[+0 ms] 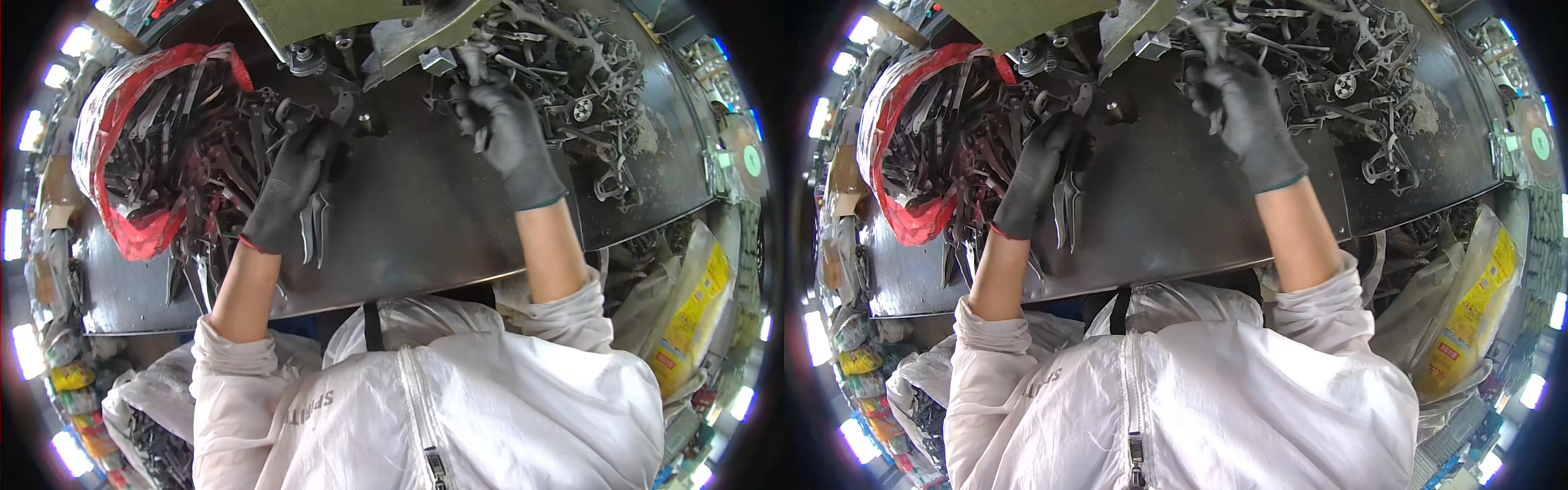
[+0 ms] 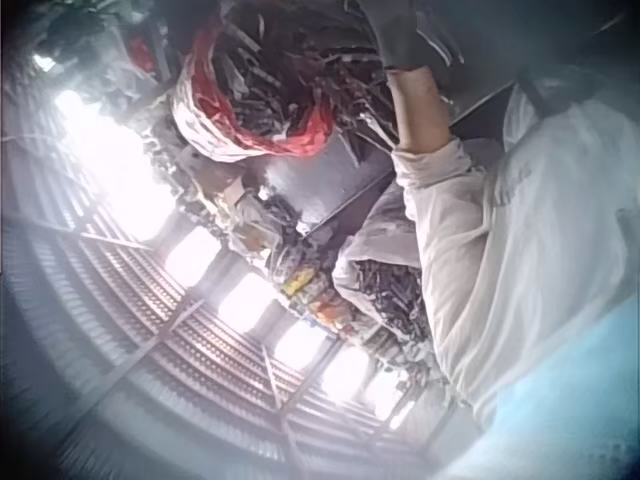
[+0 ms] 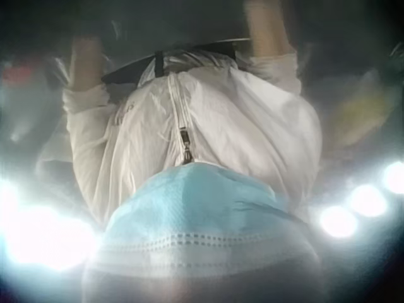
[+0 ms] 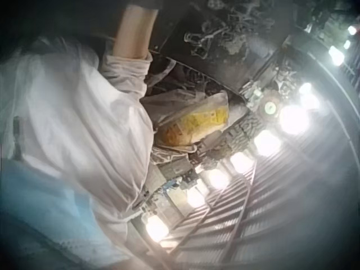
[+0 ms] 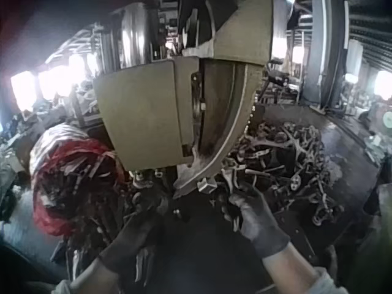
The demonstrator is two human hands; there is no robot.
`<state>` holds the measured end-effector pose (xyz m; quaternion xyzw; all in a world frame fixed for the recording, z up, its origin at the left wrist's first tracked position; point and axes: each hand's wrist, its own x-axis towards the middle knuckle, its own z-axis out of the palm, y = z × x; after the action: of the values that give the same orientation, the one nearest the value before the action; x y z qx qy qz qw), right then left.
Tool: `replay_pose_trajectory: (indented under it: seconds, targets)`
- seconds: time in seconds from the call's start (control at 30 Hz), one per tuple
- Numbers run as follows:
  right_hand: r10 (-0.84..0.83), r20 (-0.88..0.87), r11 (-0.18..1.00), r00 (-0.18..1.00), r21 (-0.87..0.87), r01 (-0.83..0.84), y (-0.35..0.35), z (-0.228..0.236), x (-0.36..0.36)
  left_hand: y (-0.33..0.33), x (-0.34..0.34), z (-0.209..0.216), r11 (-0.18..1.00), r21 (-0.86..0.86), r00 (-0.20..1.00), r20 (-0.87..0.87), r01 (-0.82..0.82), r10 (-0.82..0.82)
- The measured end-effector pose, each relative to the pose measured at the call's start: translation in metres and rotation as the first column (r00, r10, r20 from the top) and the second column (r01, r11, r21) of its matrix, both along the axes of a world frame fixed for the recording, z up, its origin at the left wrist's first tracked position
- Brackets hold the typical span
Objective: The person picks up metal components from a red bag and a pile, fits them together by hand, and places the assembled pliers onto the table before moving the bundle to a large white bag.
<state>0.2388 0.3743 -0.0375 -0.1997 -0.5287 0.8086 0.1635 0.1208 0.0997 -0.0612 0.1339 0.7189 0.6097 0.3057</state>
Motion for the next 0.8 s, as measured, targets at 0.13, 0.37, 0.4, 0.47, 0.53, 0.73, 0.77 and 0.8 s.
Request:
replay_pose_trajectory:
  seconds: [0.13,0.37,0.4,0.47,0.53,0.73,0.77,0.8]
  targets:
    - [0.072,0.084,0.992,0.994,0.1,-0.08,-0.051,-0.004,-0.008,-0.007,-0.011,-0.007,0.999,0.034,1.0,-0.014,0.027,-0.027]
    - [0.195,0.11,0.981,0.975,-0.029,-0.193,-0.066,-0.021,-0.028,0.0,-0.016,-0.014,0.995,-0.042,0.985,-0.14,0.096,-0.101]
    - [0.186,0.115,0.982,0.976,0.005,-0.188,-0.065,-0.022,-0.03,0.001,-0.02,-0.015,0.991,-0.065,0.979,-0.161,0.119,-0.128]
    - [0.18,0.121,0.982,0.976,0.039,-0.185,-0.068,-0.021,-0.034,0.004,-0.02,-0.014,0.986,-0.089,0.972,-0.179,0.139,-0.153]
    - [0.141,0.171,0.987,0.975,0.057,-0.152,-0.075,-0.019,-0.035,0.007,-0.018,-0.011,0.987,-0.107,0.921,-0.359,0.117,-0.148]
    - [0.261,0.044,0.945,0.964,0.194,-0.264,-0.085,-0.019,-0.038,0.004,-0.037,-0.024,0.987,-0.083,0.928,-0.335,0.141,-0.161]
    - [0.292,0.029,0.938,0.956,0.184,-0.293,-0.085,-0.021,-0.04,0.001,-0.042,-0.025,0.989,-0.098,0.929,-0.343,0.108,-0.135]
    - [0.271,0.056,0.924,0.961,0.264,-0.276,-0.081,-0.027,-0.04,0.003,-0.045,-0.026,0.976,-0.166,0.85,-0.486,0.139,-0.204]
